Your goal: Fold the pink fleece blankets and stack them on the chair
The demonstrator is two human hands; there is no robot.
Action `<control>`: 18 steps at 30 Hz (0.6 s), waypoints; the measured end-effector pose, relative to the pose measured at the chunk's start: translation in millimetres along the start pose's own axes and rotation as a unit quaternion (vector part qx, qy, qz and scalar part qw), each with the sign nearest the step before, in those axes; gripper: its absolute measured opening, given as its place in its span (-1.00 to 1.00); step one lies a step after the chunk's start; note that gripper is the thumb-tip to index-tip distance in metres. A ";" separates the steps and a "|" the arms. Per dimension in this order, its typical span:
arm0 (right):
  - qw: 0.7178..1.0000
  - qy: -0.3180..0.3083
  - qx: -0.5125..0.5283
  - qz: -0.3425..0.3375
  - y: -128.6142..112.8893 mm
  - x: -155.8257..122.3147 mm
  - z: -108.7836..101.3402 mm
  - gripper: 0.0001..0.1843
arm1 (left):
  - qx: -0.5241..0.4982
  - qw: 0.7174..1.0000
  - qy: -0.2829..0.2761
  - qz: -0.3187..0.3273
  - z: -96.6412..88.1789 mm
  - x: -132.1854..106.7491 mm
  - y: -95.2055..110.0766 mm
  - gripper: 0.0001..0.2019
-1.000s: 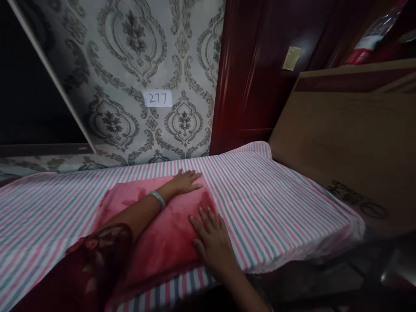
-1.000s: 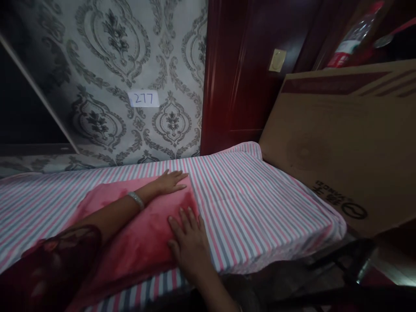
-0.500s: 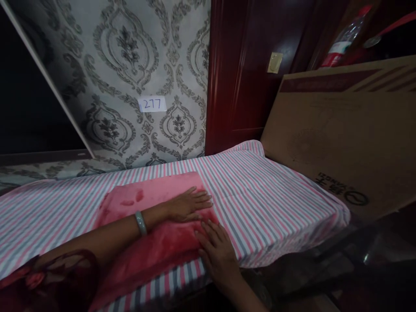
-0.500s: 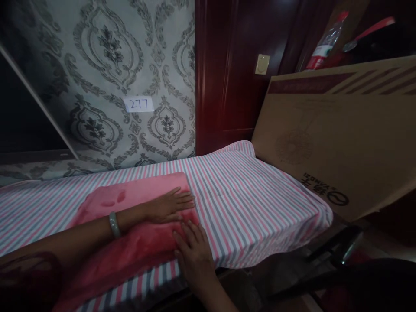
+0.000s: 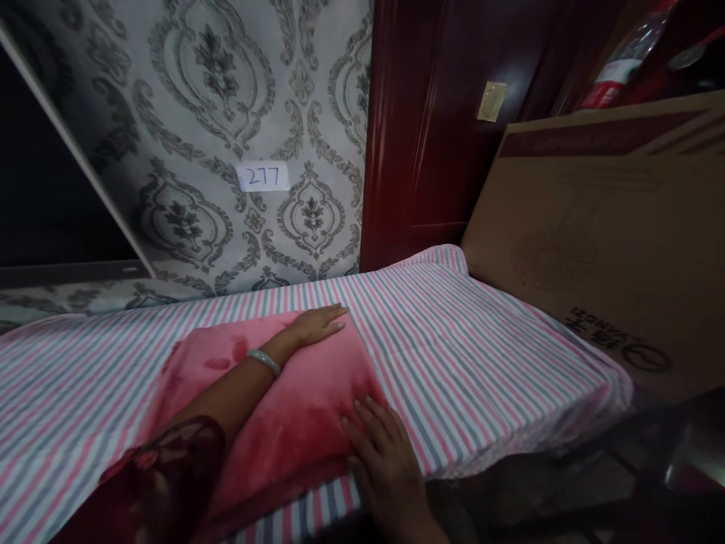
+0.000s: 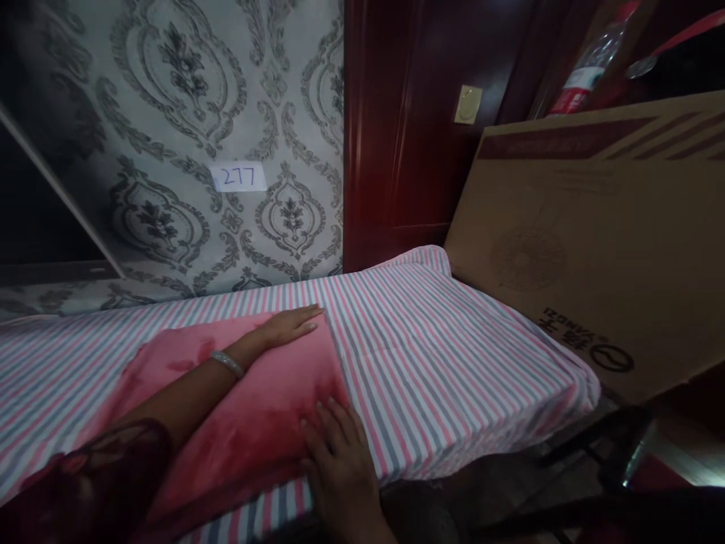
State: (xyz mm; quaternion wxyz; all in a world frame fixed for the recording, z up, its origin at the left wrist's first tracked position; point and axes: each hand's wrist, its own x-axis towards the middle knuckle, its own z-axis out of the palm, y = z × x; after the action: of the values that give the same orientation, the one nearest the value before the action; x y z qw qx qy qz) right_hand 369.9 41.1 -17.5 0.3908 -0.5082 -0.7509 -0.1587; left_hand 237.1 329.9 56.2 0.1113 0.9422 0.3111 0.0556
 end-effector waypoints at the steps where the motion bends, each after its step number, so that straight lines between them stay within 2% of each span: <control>1: 1.000 -0.001 0.001 0.002 0.5 -1.2 0.7 -0.53 | 0.018 1.000 -0.004 -0.011 -1.7 -1.2 4.9 -0.33; 5: 1.000 -0.007 0.007 0.008 3.6 -6.2 -0.7 -0.54 | 0.059 0.997 -0.014 -0.053 -18.6 -9.3 29.3 -0.36; 9: 0.999 -0.002 0.029 0.015 -3.5 3.3 -12.5 -0.56 | 0.001 0.999 -0.031 0.025 -33.3 -38.0 58.6 -0.42; 11: 0.999 0.004 0.052 0.009 -16.0 17.1 -18.4 -0.56 | -0.021 0.997 -0.046 0.065 -32.6 -64.4 74.1 -0.43; 13: 0.996 -0.014 0.089 -0.019 -31.9 32.6 -19.8 -0.57 | -0.030 0.992 -0.070 0.100 -27.4 -95.1 85.5 -0.42; 16: 0.987 -0.072 0.127 -0.064 -51.3 45.8 -9.8 -0.56 | -0.035 0.985 -0.099 0.136 -19.1 -135.6 84.1 -0.41; 18: 0.985 -0.092 0.122 -0.073 -56.8 43.9 2.1 -0.53 | -0.012 0.990 -0.084 0.108 -17.4 -150.9 68.5 -0.41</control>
State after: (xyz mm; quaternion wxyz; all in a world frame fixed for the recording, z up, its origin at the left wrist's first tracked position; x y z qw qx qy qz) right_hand 310.8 45.8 23.0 0.3665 -0.4128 -0.8325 -0.0460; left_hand 152.6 189.1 84.4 0.1420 0.9702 0.1961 -0.0082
